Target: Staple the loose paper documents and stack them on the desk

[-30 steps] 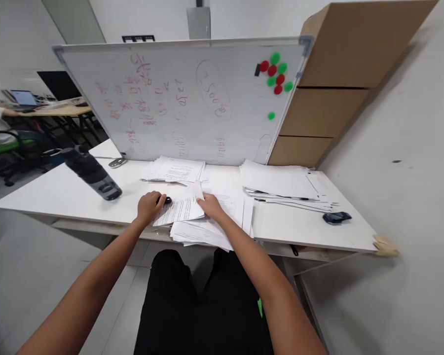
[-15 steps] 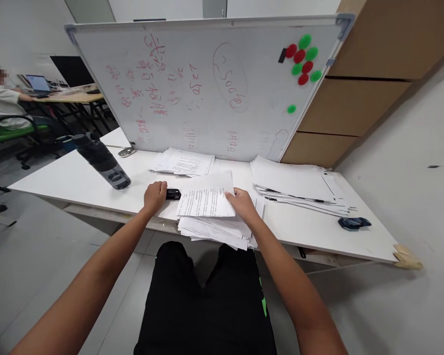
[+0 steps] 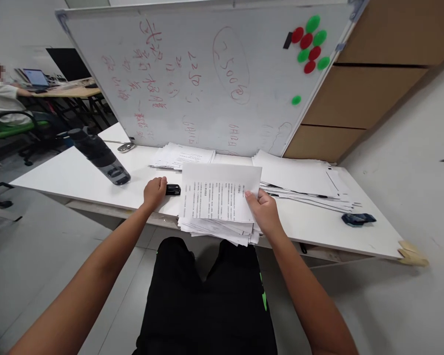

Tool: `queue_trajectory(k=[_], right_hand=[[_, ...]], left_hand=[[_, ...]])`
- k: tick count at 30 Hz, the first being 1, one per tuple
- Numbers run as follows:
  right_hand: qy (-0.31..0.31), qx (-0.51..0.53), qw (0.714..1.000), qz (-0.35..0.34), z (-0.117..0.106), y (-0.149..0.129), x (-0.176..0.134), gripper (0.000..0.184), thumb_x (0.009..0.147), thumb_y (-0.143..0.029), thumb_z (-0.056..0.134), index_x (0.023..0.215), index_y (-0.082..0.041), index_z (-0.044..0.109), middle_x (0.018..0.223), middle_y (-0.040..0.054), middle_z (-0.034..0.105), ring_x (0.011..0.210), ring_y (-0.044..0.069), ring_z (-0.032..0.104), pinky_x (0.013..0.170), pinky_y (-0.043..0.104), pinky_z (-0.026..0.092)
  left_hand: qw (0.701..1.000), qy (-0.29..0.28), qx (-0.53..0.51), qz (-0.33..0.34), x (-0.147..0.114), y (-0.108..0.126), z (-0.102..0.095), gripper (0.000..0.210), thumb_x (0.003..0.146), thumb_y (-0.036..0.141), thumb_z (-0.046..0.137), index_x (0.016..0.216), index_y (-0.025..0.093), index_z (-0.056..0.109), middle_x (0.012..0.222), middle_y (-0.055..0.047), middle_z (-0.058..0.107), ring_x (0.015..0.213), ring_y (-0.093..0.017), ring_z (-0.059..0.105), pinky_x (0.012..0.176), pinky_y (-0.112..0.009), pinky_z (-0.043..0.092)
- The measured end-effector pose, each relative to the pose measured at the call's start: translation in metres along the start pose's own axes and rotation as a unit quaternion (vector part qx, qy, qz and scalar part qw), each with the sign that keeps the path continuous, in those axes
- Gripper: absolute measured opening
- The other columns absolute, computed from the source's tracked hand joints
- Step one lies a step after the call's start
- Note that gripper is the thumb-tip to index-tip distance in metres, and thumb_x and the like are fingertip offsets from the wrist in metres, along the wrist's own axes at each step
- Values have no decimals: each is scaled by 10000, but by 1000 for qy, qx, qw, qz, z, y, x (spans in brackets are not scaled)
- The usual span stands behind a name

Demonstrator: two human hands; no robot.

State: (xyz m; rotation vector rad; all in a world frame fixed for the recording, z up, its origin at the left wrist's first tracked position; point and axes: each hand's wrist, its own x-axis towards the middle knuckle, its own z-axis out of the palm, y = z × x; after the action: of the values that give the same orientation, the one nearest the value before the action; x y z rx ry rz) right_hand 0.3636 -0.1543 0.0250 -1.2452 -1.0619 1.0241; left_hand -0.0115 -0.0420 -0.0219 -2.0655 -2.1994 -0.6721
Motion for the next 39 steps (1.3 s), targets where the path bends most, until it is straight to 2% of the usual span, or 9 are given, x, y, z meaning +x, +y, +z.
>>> queue_trajectory(k=[7, 12, 15, 18, 21, 25, 28, 32, 39], right_hand=[[12, -46, 999, 22, -15, 16, -3, 481, 777, -553, 723, 1048, -156, 709, 929, 94, 760, 893, 261, 709, 781, 387, 565], [12, -41, 999, 21, -11, 14, -2, 475, 793, -554, 702, 1059, -161, 703, 969, 101, 757, 903, 261, 706, 779, 380, 558], [29, -103, 994, 2, -8, 13, -2, 506, 840, -570, 628, 1142, -168, 677, 1046, 119, 743, 940, 267, 695, 800, 388, 547], [48, -289, 956, -12, -14, 14, 1, 587, 866, -580, 576, 1303, -188, 606, 1064, 137, 729, 973, 299, 674, 846, 423, 508], [70, -482, 873, 22, -32, 17, 9, 673, 889, -650, 483, 1348, -169, 586, 992, 172, 723, 971, 350, 657, 858, 465, 468], [107, -573, 811, 54, -62, 31, 20, 661, 971, -626, 285, 1351, -169, 573, 1000, 173, 718, 963, 337, 659, 816, 422, 467], [72, -624, 778, 34, -73, 45, 23, 557, 1008, -501, 287, 1379, -165, 531, 1087, 166, 712, 990, 314, 655, 793, 373, 458], [44, -651, 758, 6, -72, 58, 22, 511, 1013, -424, 308, 1429, -170, 461, 1168, 150, 698, 974, 298, 661, 748, 342, 444], [71, -640, 765, -7, -71, 60, 18, 484, 1020, -398, 302, 1395, -155, 488, 1202, 142, 690, 999, 286, 663, 741, 330, 440]], left_hand=[[1000, 5, 3, -3, 0, 1, 0, 511, 1020, 443, 186, 816, 221, 599, 876, -100, 663, 886, -251, 591, 716, -357, 370], [1000, 6, 3, -2, 1, 1, -1, 509, 1019, 443, 185, 789, 224, 583, 848, -94, 653, 853, -243, 584, 677, -353, 351], [1000, 8, 5, -1, 1, 1, 0, 501, 1019, 442, 194, 782, 223, 577, 848, -92, 650, 851, -242, 580, 673, -353, 346], [1000, 10, 3, -3, 1, 0, 2, 502, 1021, 436, 192, 810, 218, 592, 884, -94, 659, 869, -243, 578, 694, -352, 353], [1000, 16, -7, -3, 3, -1, 6, 520, 1021, 448, 182, 835, 210, 605, 896, -99, 663, 868, -245, 574, 707, -354, 358], [999, 20, -28, -6, 5, -2, 8, 515, 1015, 451, 195, 844, 207, 616, 898, -108, 666, 876, -253, 572, 721, -357, 357], [999, 16, -30, -13, 5, -1, 7, 508, 1009, 446, 204, 846, 209, 622, 899, -113, 670, 879, -257, 579, 720, -358, 353], [1000, 19, 5, -16, 4, 2, 4, 517, 1006, 440, 198, 848, 202, 629, 906, -122, 680, 881, -268, 594, 715, -363, 350], [993, 53, 90, -63, 2, 7, -1, 508, 987, 413, 233, 829, 154, 641, 898, -175, 689, 950, -312, 608, 826, -424, 358]])
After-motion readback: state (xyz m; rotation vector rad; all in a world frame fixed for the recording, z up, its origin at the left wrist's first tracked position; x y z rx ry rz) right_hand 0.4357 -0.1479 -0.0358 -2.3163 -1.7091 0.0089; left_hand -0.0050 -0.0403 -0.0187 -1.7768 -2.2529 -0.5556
